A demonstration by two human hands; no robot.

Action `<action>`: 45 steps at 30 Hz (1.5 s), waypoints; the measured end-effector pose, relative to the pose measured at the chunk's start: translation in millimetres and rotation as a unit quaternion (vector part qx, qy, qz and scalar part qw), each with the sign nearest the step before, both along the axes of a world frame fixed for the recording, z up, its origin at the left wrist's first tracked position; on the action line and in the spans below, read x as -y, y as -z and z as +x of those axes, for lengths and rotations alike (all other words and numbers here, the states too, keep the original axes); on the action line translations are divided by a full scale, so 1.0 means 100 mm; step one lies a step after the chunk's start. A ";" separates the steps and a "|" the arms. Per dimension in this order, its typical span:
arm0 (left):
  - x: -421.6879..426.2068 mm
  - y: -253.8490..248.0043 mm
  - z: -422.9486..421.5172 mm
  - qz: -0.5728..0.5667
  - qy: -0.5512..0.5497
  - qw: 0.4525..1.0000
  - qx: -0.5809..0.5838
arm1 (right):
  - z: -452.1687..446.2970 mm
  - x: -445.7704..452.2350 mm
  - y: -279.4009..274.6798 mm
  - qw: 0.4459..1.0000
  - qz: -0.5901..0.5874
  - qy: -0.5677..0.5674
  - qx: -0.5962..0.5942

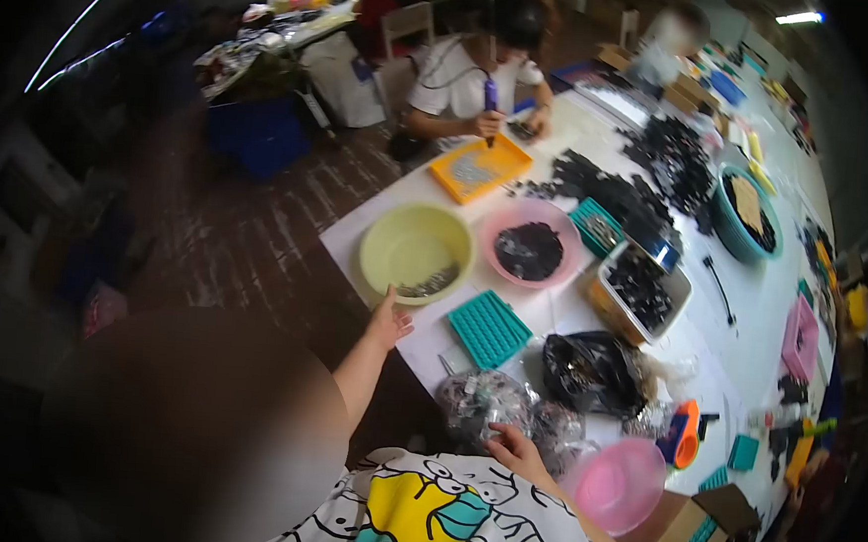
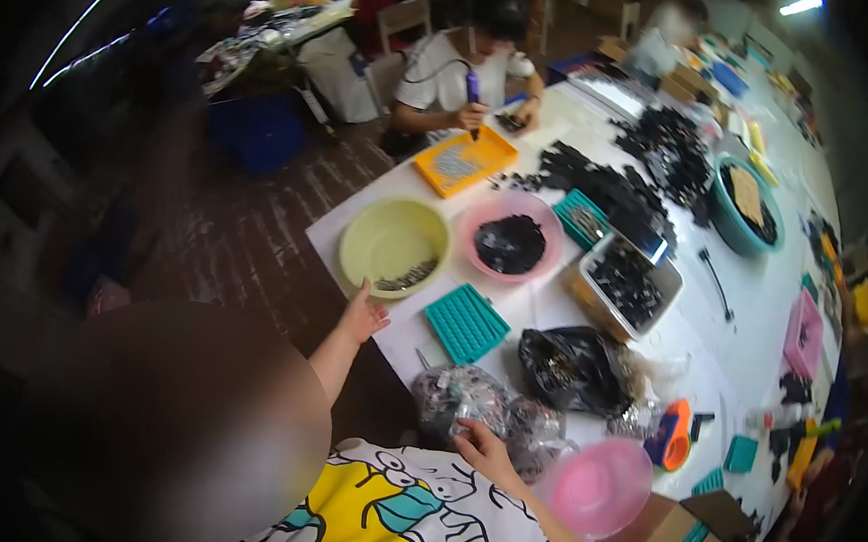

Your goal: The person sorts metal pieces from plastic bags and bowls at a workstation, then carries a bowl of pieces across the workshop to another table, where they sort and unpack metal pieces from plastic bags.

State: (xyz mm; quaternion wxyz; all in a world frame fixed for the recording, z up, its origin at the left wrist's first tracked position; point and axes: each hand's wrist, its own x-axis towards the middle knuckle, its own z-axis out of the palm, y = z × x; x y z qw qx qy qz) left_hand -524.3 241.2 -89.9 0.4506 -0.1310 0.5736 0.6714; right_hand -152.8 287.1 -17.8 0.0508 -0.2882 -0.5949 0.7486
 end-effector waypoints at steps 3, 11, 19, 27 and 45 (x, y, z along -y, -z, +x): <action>0.25 -0.41 0.21 -0.097 -0.058 0.977 -0.183 | -0.06 -0.05 -0.09 0.998 0.042 -0.040 -0.004; 0.46 -3.08 0.65 0.291 0.233 0.873 -0.314 | -0.43 -0.17 -0.57 0.993 0.066 -0.092 -0.040; 0.79 -4.73 0.87 0.537 0.369 0.696 -0.301 | -0.87 -0.01 -0.64 0.986 -0.001 -0.129 0.104; 1.29 -4.74 0.16 0.576 0.328 0.691 -0.289 | -2.03 0.11 -0.28 0.963 -0.244 0.080 0.079; 3.11 -2.36 -2.86 0.195 0.205 0.933 -0.222 | -3.50 -0.19 1.07 0.869 -0.242 0.431 -0.026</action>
